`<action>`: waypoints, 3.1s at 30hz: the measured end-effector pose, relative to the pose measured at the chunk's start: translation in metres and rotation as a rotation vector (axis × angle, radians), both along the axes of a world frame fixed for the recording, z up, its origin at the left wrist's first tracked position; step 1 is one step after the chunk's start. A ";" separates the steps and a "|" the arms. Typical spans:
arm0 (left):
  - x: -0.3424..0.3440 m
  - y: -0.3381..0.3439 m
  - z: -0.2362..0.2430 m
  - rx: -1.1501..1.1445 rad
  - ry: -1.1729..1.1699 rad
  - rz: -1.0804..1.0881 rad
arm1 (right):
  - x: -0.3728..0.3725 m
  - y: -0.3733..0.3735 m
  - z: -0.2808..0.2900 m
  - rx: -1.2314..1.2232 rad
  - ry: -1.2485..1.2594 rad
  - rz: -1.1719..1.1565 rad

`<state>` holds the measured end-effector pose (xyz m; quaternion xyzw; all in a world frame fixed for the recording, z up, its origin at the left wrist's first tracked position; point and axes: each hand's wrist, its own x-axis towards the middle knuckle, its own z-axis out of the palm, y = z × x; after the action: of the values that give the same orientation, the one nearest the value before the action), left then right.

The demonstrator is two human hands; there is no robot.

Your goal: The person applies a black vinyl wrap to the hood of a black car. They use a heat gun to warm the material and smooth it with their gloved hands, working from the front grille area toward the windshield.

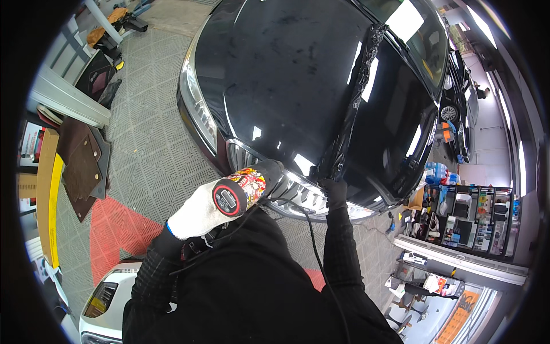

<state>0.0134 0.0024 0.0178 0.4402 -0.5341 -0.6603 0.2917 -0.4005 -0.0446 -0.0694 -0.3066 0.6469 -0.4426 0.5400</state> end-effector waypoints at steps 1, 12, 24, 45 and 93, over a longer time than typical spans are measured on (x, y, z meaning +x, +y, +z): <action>-0.001 -0.001 0.001 0.045 0.075 0.020 | -0.001 0.001 -0.001 -0.004 0.070 0.052; -0.002 -0.014 -0.003 0.003 -0.081 -0.012 | -0.027 0.001 -0.032 0.102 -0.015 0.154; -0.005 -0.005 -0.006 0.204 0.213 0.037 | -0.020 0.000 -0.028 0.101 0.104 0.101; -0.010 0.014 0.002 0.025 0.024 -0.049 | -0.042 0.002 -0.062 -0.213 0.340 0.357; -0.025 0.059 -0.042 0.186 -0.001 -0.010 | -0.045 0.026 -0.043 -0.125 -0.173 0.078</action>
<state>-0.0111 0.0618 -0.0247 0.4630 -0.4727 -0.7082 0.2461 -0.4457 -0.0186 -0.1123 -0.3254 0.5565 -0.4857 0.5904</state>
